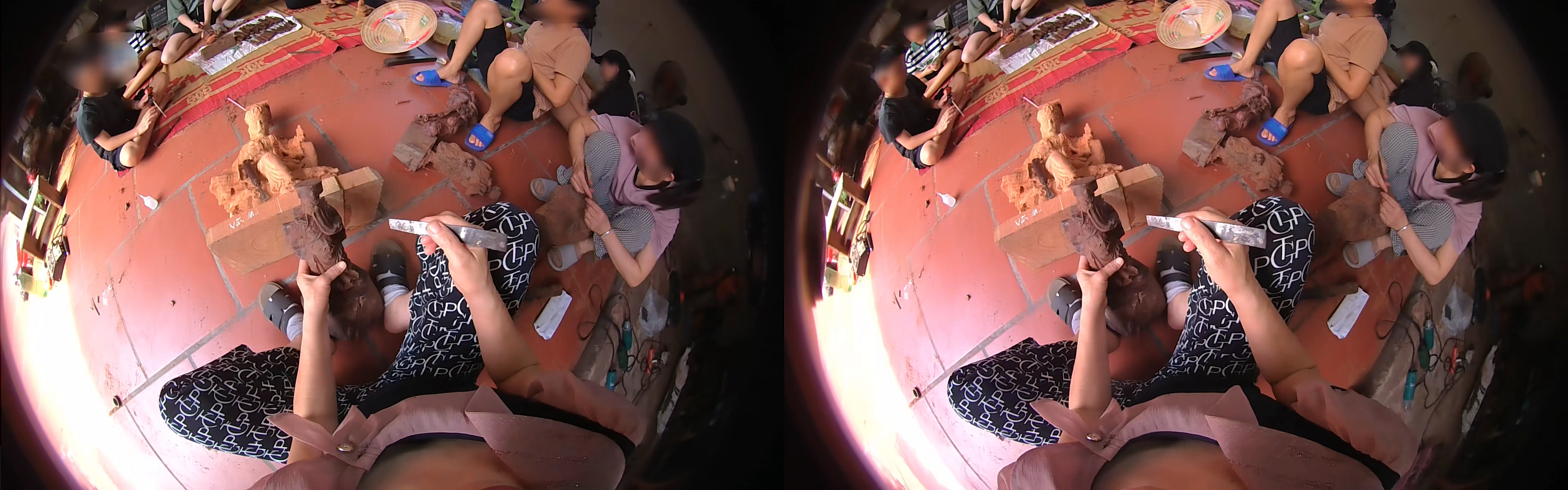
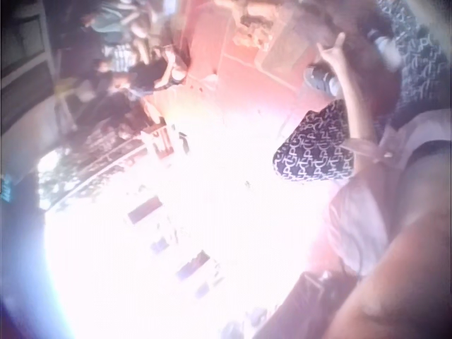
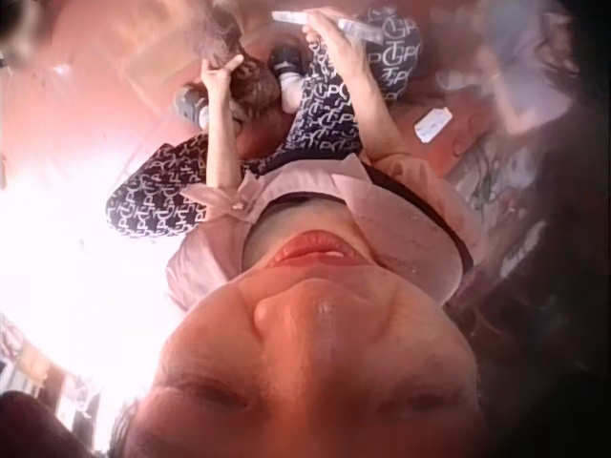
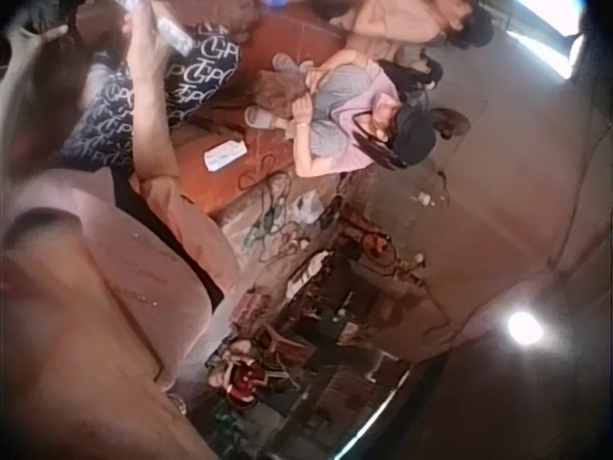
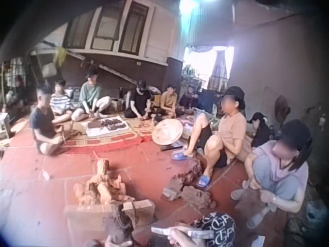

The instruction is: The person sits on the floor and carves a wooden sculpture using a small knife. They hold the wood steady with one hand and carefully shape the surface with the other, occasionally rotating the piece to access different angles.

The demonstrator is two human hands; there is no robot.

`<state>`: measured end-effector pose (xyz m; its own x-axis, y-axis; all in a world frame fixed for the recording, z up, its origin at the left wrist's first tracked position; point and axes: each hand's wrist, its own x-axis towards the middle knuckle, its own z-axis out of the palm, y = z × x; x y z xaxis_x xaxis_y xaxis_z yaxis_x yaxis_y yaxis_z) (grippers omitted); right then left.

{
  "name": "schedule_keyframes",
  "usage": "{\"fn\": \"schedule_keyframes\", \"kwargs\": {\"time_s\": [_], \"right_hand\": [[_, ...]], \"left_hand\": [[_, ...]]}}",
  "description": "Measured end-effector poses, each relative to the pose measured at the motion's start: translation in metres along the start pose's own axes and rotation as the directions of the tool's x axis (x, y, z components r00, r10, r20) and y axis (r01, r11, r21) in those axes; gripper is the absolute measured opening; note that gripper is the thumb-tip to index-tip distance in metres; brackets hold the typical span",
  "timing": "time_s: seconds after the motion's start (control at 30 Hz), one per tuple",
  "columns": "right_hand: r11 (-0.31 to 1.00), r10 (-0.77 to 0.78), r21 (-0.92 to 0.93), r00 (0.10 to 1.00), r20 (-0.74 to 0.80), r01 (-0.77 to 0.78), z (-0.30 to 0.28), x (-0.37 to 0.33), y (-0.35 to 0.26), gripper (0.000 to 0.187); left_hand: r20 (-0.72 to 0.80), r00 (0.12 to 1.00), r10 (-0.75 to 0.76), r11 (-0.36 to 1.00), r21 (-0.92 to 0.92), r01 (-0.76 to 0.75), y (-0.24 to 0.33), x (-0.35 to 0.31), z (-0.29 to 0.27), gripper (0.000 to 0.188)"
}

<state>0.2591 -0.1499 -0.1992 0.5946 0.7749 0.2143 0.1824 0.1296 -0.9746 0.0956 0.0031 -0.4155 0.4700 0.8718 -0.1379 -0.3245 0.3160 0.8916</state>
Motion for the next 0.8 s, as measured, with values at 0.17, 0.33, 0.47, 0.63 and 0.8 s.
{"fn": "schedule_keyframes", "kwargs": {"time_s": [0.17,0.33,0.47,0.63,0.8], "right_hand": [[0.906,0.274,0.337,0.962,-0.005,-0.256,0.018,-0.024,0.031,0.024],[0.748,0.345,0.503,0.901,0.264,-0.433,0.069,-0.018,0.047,0.026],[0.768,0.23,0.512,0.912,0.34,-0.385,0.121,0.007,0.033,0.025],[0.802,0.221,0.505,0.944,0.244,-0.318,0.127,0.012,0.063,0.016],[0.849,0.223,0.481,0.974,0.046,-0.218,0.123,0.012,0.098,0.015]], "left_hand": [[-0.124,0.991,0.052,0.999,0.01,-0.051,0.009,-0.003,0.014,0.043],[-0.219,0.97,0.106,0.994,0.049,-0.098,-0.003,0.0,0.006,0.042],[-0.276,0.958,0.081,0.992,0.114,-0.051,-0.01,0.004,-0.004,0.048],[-0.297,0.953,0.062,0.993,0.11,-0.031,-0.007,0.003,0.003,0.052],[-0.302,0.952,0.056,0.995,0.099,-0.028,0.002,-0.002,0.017,0.052]]}}
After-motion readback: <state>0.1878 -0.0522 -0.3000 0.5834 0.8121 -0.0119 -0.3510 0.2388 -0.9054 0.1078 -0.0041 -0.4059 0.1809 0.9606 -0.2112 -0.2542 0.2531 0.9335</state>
